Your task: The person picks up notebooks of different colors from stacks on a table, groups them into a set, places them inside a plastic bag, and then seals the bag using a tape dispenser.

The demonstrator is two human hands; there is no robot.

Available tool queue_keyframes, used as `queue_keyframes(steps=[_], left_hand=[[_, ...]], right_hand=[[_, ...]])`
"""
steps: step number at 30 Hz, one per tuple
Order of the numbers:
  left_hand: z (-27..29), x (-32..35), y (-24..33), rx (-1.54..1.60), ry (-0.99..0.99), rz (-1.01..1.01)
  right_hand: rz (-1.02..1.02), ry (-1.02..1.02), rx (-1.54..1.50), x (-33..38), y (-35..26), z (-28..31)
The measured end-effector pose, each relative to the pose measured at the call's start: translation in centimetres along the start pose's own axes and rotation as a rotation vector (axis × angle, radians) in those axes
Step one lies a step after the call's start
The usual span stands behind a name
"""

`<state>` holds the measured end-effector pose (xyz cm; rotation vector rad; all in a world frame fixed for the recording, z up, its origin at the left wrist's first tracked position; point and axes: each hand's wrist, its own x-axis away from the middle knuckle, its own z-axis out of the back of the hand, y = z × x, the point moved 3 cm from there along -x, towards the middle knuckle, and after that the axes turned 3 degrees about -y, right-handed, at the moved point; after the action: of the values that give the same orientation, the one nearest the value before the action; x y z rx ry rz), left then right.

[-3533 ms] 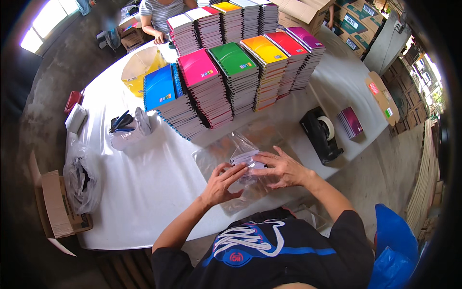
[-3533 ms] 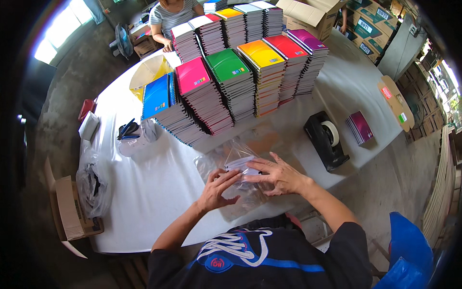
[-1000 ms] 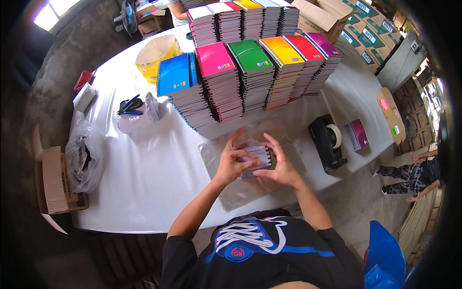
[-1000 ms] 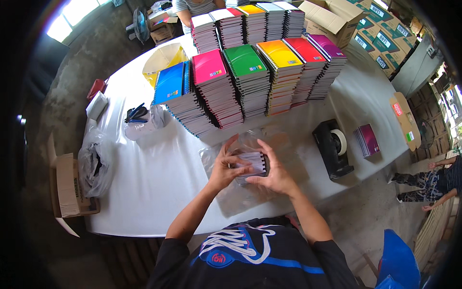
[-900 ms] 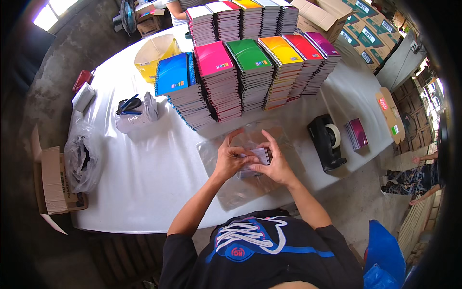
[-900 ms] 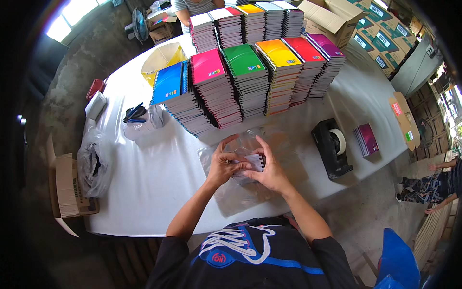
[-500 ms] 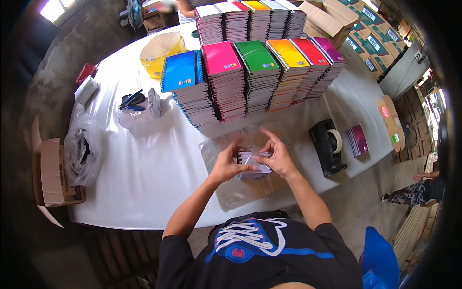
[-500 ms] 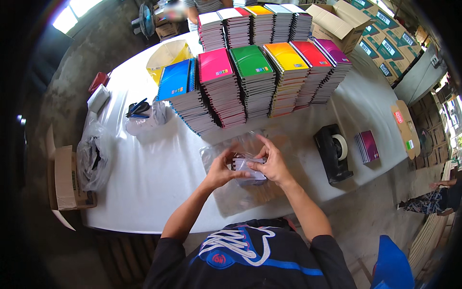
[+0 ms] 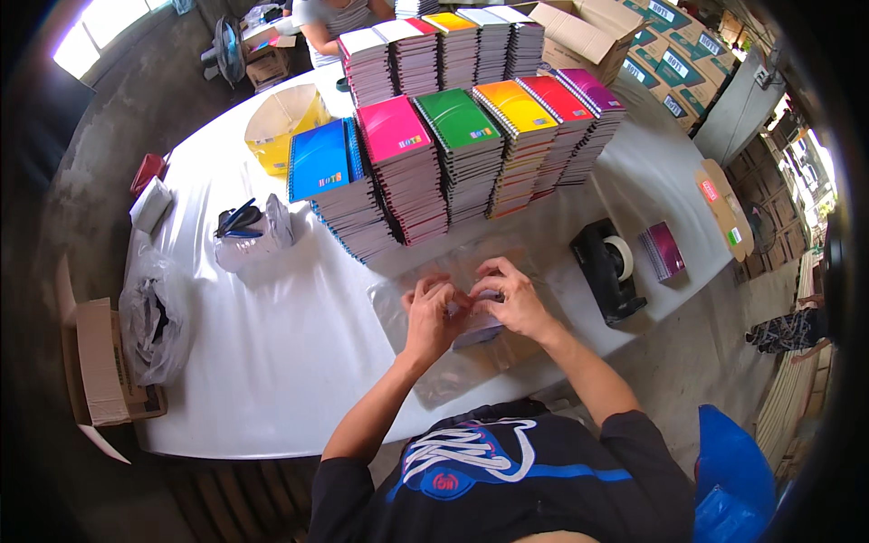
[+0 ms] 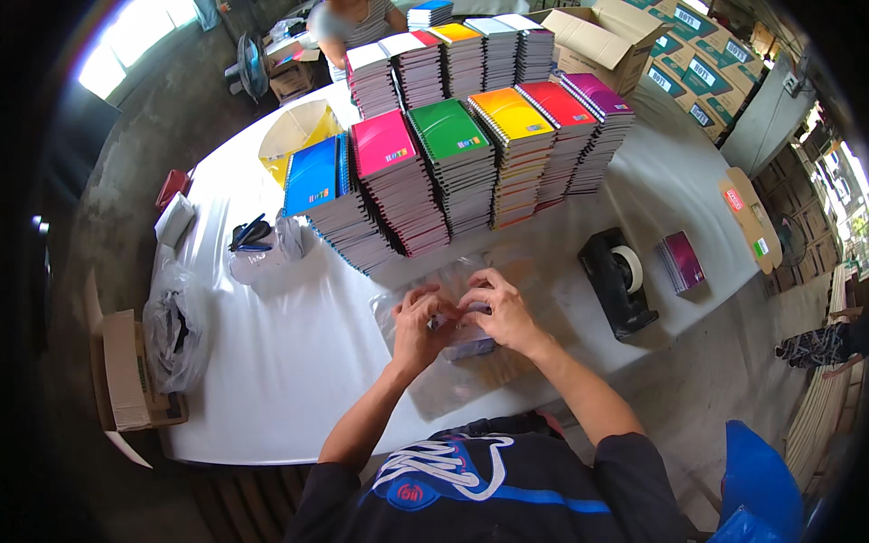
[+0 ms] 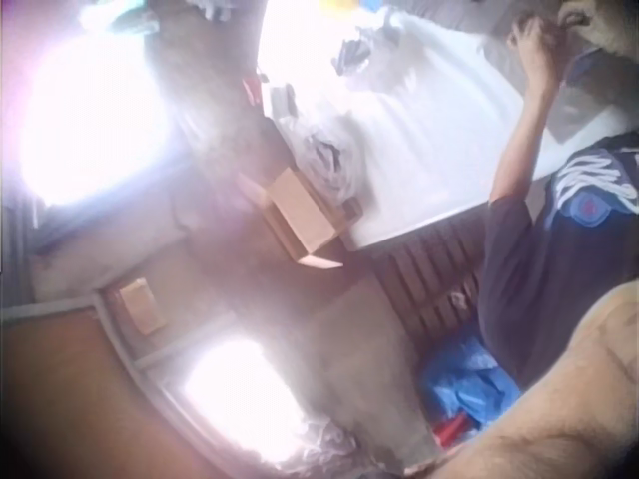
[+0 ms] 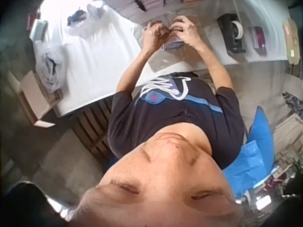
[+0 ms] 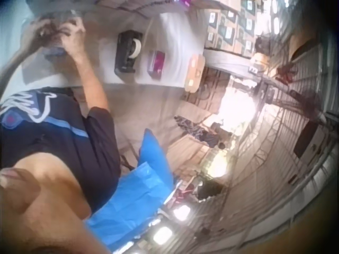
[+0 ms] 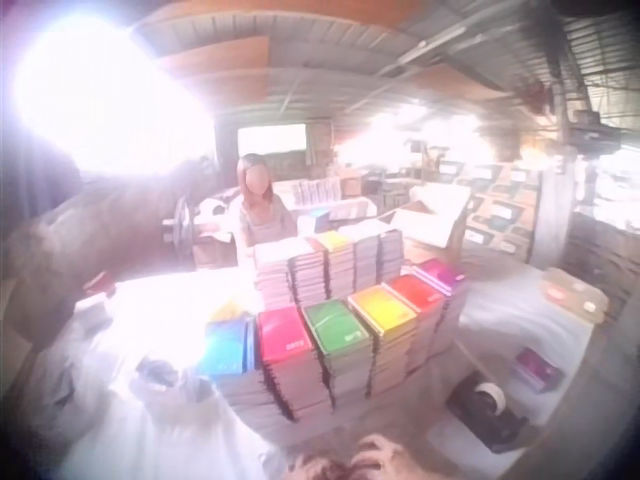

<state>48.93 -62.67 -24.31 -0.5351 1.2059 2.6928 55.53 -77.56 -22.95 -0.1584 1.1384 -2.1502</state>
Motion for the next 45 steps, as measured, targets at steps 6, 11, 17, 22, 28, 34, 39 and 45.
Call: queue_keyframes(steps=[6,11,17,22,28,34,39,45], left_hand=[[2.8,-0.3,3.4,-0.065,-0.223,0.079],[1.9,1.7,2.8,-0.247,-0.354,0.016],[0.7,3.7,2.6,-0.442,-0.199,-0.193],[-0.1,4.0,3.2,-0.560,-0.107,-0.297],[0.0,3.8,2.9,-0.598,-0.133,-0.306],[-0.1,3.8,3.1,-0.570,-0.139,-0.289],[-0.1,3.8,3.1,-0.594,-0.106,-0.296],[-0.2,3.9,3.2,-0.507,-0.104,-0.298]], right_hand=[[-0.004,0.058,0.257,0.8,-1.9,0.8],[0.095,0.031,0.655,1.8,-4.6,0.2],[0.010,-0.259,0.378,5.1,-4.6,3.8],[-0.405,0.653,0.586,11.2,7.7,17.5],[-1.010,0.263,-0.227,15.7,16.7,19.6],[-0.967,0.040,-0.347,16.3,17.4,19.2],[-0.664,0.214,-0.976,18.6,17.0,19.6],[-0.729,0.261,-0.544,24.5,19.4,17.4]])
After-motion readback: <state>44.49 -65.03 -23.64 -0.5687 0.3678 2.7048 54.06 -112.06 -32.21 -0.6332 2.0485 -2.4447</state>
